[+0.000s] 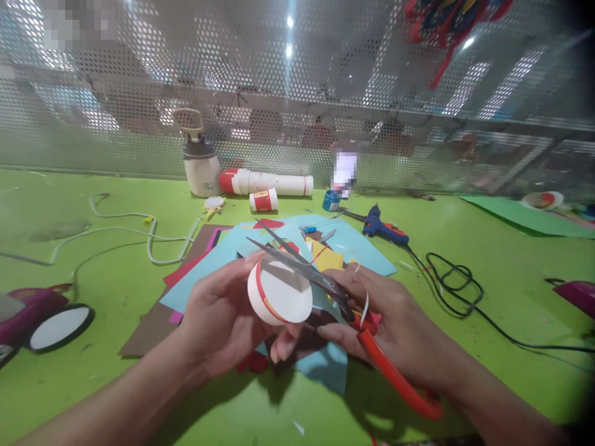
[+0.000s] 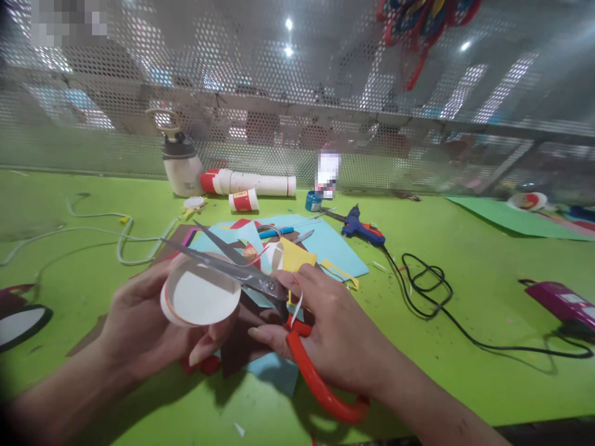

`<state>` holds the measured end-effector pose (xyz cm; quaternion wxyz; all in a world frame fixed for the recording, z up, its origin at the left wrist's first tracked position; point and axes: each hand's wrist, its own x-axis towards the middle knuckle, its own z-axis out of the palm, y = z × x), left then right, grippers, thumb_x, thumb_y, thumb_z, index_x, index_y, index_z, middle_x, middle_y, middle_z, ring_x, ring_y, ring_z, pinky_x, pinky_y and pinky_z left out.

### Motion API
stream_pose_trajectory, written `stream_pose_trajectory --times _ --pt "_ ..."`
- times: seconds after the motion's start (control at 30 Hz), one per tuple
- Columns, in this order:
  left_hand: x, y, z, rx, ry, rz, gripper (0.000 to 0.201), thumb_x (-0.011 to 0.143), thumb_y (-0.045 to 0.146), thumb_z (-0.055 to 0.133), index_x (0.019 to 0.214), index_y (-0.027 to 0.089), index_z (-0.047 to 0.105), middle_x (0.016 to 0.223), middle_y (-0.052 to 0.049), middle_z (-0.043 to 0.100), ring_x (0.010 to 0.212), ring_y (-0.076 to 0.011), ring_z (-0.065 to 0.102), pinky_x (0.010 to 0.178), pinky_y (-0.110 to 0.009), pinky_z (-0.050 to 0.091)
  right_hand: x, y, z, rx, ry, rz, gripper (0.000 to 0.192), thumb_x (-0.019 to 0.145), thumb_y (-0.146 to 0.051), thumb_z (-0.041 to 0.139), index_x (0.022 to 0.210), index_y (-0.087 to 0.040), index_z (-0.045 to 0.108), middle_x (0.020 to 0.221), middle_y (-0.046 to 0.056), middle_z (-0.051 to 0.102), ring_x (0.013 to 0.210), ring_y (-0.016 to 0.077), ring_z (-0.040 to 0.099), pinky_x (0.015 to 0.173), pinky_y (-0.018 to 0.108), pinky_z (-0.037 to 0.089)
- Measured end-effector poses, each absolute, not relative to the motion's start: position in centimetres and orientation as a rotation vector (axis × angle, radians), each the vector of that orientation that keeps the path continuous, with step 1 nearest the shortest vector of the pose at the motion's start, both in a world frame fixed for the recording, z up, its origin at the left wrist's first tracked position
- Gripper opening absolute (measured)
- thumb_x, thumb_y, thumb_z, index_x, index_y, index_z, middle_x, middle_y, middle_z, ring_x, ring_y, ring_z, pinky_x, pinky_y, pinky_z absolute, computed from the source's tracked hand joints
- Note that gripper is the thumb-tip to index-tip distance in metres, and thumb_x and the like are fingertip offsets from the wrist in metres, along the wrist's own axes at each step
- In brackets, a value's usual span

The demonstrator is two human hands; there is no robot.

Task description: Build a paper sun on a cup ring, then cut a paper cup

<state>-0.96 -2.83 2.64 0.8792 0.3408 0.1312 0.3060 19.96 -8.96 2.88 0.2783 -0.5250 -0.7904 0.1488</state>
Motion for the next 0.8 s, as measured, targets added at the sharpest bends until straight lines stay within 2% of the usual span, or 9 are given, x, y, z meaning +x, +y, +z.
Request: stream_pose_trajectory --times 0.4,0.5,0.8 --pt "-1.14 -2.82 2.39 0.694 0.268 0.598 0.043 0.077 0.048 0.062 0.071 0.006 0.069 0.057 -0.016 0.07 0.044 -0.0216 0.065 0.042 -0.026 0.049 19.77 -9.17 3.23 -1.4 -2.096 0.416 0.038 0.082 -0.042 0.068 0.113 -0.021 0.06 0.09 0.003 0.058 0.083 0.0185 0.054 0.076 0.032 0.045" --pt "-1.14 -2.85 2.37 0.688 0.237 0.602 0.043 0.077 0.048 0.061 0.072 0.006 0.069 0.058 -0.016 0.071 0.044 -0.0225 0.066 0.043 -0.026 0.05 19.82 -9.12 3.23 -1.382 -2.1 0.416 0.04 0.083 -0.042 0.067 0.116 -0.021 0.059 0.09 0.003 0.059 0.083 0.0186 0.054 0.075 0.032 0.045" --pt "-1.18 -2.78 2.3 0.672 0.217 0.571 0.044 0.078 0.05 0.059 0.073 0.007 0.07 0.058 -0.014 0.071 0.045 -0.0209 0.065 0.044 -0.026 0.05 19.89 -9.26 3.25 -1.35 -2.104 0.429 0.033 0.083 -0.037 0.068 0.112 -0.023 0.06 0.086 0.001 0.059 0.078 0.0165 0.055 0.072 0.03 0.044"
